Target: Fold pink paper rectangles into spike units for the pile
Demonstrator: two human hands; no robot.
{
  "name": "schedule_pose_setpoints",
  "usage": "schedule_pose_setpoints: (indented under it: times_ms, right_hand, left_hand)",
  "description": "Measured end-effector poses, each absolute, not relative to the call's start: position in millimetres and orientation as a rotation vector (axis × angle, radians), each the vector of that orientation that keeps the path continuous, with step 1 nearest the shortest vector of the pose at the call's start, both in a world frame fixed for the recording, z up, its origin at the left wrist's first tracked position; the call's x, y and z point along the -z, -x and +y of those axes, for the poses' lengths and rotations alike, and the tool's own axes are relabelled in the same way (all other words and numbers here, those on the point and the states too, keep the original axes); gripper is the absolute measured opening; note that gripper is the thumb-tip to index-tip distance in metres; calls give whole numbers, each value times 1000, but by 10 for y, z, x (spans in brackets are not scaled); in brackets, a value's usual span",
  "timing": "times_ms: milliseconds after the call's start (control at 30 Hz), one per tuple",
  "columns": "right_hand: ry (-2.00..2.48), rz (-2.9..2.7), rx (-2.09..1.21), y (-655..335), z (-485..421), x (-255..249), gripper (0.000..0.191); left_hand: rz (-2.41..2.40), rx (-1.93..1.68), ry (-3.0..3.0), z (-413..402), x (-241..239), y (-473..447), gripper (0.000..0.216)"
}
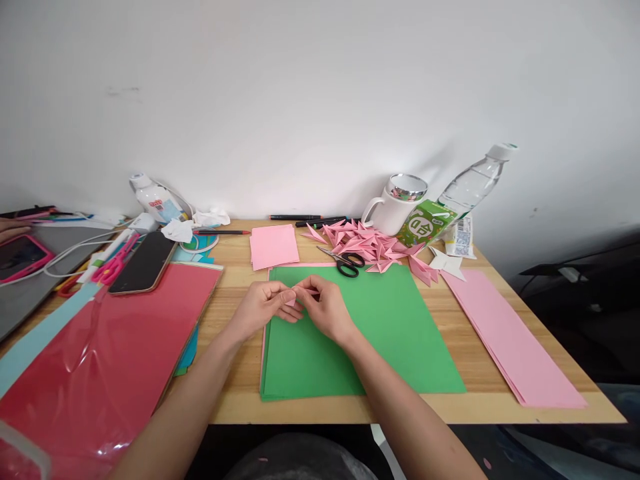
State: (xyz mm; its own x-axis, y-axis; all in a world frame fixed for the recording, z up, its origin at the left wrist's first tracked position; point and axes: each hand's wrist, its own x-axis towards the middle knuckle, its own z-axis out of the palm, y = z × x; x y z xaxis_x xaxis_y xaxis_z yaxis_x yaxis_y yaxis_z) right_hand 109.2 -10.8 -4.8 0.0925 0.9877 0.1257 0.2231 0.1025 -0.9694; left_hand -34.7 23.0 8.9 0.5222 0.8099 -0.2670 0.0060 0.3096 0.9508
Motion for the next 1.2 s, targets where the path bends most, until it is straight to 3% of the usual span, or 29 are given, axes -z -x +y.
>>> schedule_pose_setpoints:
  times_ms: [367,667,967,1200]
  right_hand:
    - [1199,-970,-1075,-1127,-63,-2,31]
    - [1172,-942,-1146,-1119,-56,20,36]
    - [1209,-925,-962,-1126,-73,-14,32]
    - [1174,-933,-1137,-1088,-80,-12,32]
  left_hand:
    - [938,-784,-1137,250,-111,337,38]
    - [815,-753,-1141,251,-107,349,38]
    - [855,-664,-1172,244,-84,350,37]
    - [915,-630,-1244,223,-65,336,35]
